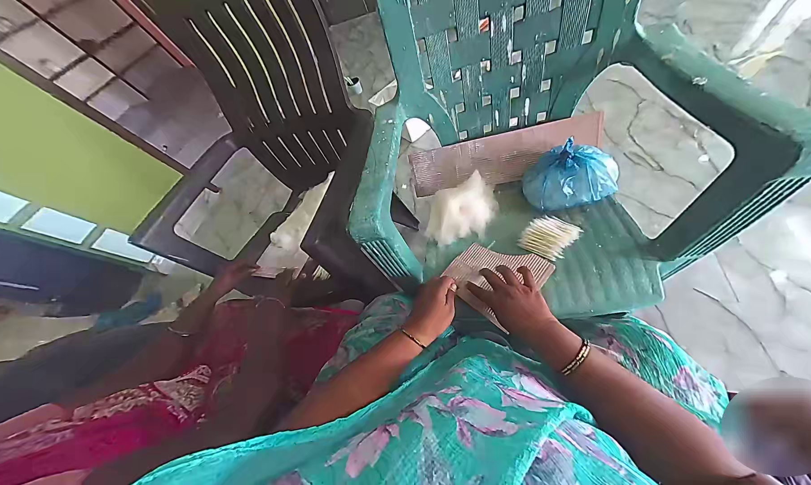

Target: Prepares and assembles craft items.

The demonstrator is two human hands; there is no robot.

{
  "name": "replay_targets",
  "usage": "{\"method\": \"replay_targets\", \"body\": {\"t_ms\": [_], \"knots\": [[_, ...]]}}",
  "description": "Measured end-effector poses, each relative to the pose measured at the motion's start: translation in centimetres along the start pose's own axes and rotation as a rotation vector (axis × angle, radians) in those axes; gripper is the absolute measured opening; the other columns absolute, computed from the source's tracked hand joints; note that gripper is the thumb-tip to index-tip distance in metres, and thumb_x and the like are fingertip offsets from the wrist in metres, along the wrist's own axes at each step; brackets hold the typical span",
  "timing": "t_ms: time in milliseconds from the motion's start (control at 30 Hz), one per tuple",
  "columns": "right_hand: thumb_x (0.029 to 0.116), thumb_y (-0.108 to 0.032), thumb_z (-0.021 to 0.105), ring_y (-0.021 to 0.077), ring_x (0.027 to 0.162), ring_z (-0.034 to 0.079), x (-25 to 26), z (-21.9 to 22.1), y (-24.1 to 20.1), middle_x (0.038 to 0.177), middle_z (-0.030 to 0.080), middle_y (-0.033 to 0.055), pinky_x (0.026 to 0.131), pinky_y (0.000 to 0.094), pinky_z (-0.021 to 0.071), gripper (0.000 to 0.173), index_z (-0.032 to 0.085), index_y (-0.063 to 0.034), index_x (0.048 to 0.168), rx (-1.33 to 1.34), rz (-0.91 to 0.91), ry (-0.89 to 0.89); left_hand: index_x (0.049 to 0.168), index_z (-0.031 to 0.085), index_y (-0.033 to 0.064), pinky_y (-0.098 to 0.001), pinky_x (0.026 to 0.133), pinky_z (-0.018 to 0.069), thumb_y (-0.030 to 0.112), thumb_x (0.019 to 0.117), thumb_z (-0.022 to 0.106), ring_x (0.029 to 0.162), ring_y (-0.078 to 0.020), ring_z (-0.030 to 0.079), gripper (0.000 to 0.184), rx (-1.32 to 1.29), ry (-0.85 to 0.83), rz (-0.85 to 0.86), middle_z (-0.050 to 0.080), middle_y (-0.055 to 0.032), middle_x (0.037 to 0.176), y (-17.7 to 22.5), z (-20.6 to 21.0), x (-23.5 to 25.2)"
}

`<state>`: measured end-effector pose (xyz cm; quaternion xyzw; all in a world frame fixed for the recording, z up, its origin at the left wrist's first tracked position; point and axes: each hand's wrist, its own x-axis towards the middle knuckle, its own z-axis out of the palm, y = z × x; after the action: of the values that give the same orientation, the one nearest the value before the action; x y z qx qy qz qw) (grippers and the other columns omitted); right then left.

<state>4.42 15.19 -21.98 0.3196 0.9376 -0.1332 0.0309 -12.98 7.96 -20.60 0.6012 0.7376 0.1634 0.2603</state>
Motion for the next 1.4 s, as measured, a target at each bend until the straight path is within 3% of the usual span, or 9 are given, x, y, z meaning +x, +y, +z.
{"method": "replay_targets", "body": {"t_ms": [233,567,733,900,1033,1167,1267,1333,1400], "knots": [[0.1041,0.001,0.043,0.0423,0.153,0.028,-0.6,0.0,-1.7,0.167,0.03,0.015,0.116,0.0714,0.018,0.063,0.038,-0.0282,0.159,-0.015,0.1,-0.098,0.131,0.058,-0.0079,-0.0404,0.111,0.0441,0.012,0.1089,0.039,0.126,-0.0319,0.06,0.035,0.014,-0.003,0.004,0.062,-0.0246,0.13,-0.5,0.5,-1.1],[0.1027,0.0,0.046,0.0433,0.156,0.018,-1.0,-0.7,-1.8,0.17,0.022,0.0162,0.115,0.0743,0.0149,0.073,0.031,-0.0411,0.16,-0.011,0.118,-0.19,0.127,0.062,-0.0067,-0.0409,0.111,0.0436,0.012,0.1069,0.043,0.125,-0.0315,0.06,0.033,0.031,-0.065,-0.081,0.064,-0.0233,0.128,-0.9,0.2,-1.0],[0.0961,0.0,0.058,0.0422,0.157,0.012,-0.9,-0.8,-1.4,0.17,0.02,0.015,0.115,0.0767,0.0098,0.082,0.031,-0.0468,0.159,0.04,0.119,-0.232,0.123,0.064,-0.0074,-0.043,0.11,0.0446,0.012,0.1065,0.044,0.124,-0.0325,0.061,0.032,0.038,-0.082,-0.082,0.065,-0.0241,0.125,-0.9,0.2,-1.2],[0.0947,-0.002,0.06,0.0433,0.157,0.012,-1.0,-0.9,-1.2,0.171,0.019,0.0146,0.115,0.0769,0.0102,0.084,0.03,-0.0462,0.159,0.045,0.145,-0.229,0.122,0.064,-0.0075,-0.0443,0.11,0.0447,0.012,0.1067,0.044,0.124,-0.0329,0.061,0.032,0.032,-0.085,-0.064,0.065,-0.0236,0.125,-1.0,0.2,-1.3],[0.0893,0.006,0.058,0.0442,0.156,0.015,-0.9,-1.5,-0.2,0.168,0.029,0.0121,0.114,0.0793,0.0105,0.085,0.04,-0.0413,0.157,0.129,0.201,-0.069,0.124,0.064,-0.005,-0.0453,0.111,0.0438,0.015,0.1076,0.044,0.126,-0.0323,0.059,0.033,0.041,-0.113,-0.105,0.064,-0.0217,0.128,-0.9,0.0,-1.3],[0.0882,0.008,0.057,0.0398,0.153,0.029,1.2,-0.8,0.5,0.16,0.042,0.0164,0.118,0.0703,0.0189,0.068,0.053,-0.0196,0.15,0.111,0.108,0.175,0.121,0.065,-0.0035,-0.047,0.108,0.046,0.015,0.1069,0.044,0.124,-0.0321,0.06,0.032,0.057,-0.102,-0.099,0.065,-0.0209,0.125,-1.0,0.1,-1.2],[0.1065,-0.023,0.048,0.0299,0.158,0.018,3.4,0.3,0.8,0.17,0.023,0.0117,0.125,0.0626,0.011,0.058,0.032,-0.0127,0.162,0.054,-0.043,-0.007,0.123,0.066,-0.0029,-0.0469,0.109,0.0462,0.016,0.1066,0.045,0.125,-0.0314,0.06,0.032,0.047,-0.087,-0.106,0.064,-0.0201,0.128,-0.8,0.0,-1.2],[0.1077,-0.046,0.043,0.0246,0.16,0.01,3.7,0.6,0.6,0.173,0.013,0.008,0.126,0.0614,0.0029,0.07,0.02,-0.0107,0.165,0.003,-0.055,-0.135,0.123,0.065,-0.0032,-0.0465,0.108,0.0466,0.017,0.1069,0.045,0.124,-0.0312,0.061,0.032,0.05,-0.094,-0.103,0.064,-0.0202,0.128,-0.8,-0.1,-1.3],[0.1067,-0.053,0.04,0.0245,0.16,0.006,2.8,0.7,0.9,0.173,0.01,0.0093,0.125,0.0619,-0.0014,0.077,0.016,-0.0089,0.165,-0.034,-0.071,-0.19,0.122,0.064,-0.0042,-0.047,0.107,0.0467,0.018,0.1073,0.046,0.123,-0.0323,0.061,0.032,0.041,-0.109,-0.087,0.064,-0.0213,0.127,-0.9,0.1,-1.5]]}}
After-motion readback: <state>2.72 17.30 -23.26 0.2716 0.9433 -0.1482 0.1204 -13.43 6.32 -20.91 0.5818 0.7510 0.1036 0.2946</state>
